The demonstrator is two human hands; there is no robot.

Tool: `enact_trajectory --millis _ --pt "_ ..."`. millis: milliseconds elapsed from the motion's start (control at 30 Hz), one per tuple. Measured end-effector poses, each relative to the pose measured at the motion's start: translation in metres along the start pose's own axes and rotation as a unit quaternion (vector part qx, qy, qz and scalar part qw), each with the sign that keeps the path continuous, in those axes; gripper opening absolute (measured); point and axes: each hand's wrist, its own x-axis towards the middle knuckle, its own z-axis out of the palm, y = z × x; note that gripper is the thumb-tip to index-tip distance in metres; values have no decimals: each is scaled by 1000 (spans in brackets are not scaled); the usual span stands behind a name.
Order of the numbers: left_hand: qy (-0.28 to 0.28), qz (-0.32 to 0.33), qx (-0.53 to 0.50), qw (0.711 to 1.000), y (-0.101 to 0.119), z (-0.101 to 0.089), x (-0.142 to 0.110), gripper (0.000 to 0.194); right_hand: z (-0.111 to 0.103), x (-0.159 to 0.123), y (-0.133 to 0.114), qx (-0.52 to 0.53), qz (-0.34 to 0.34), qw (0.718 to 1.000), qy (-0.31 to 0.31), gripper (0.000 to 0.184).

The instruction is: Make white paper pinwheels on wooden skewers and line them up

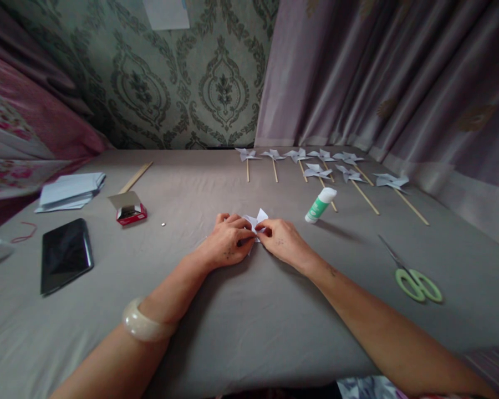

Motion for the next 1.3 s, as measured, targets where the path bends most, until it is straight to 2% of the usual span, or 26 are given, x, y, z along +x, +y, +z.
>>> enact_trajectory --millis 200,367,533,600,700,833,933,1300 --pt "-10 12 6 1000 3 -5 1 23 -4 -2 -5 -37 -24 998 -37 27" --pt "7 11 18 1000 2 -3 0 22 -7 -6 -10 -128 -46 990 -44 31" --pt "11 1 -1 1000 1 -2 0 24 -22 4 -11 -184 -70 977 -78 26" --pt "23 -21 -27 999 0 -3 0 28 -28 12 -12 -189 -81 973 -105 25" --pt "86 -95 -47 991 -3 -5 2 32 -33 20 -12 -189 -89 968 -138 25" --pt "161 -188 -33 968 -8 -5 2 35 -30 19 -11 -198 -105 965 -133 26" --pt "181 -209 -25 961 -11 -4 2 34 -29 16 -12 -194 -107 967 -124 26" --pt "189 -239 -20 952 -21 -4 6 31 -29 15 -12 -142 -51 982 -113 24"
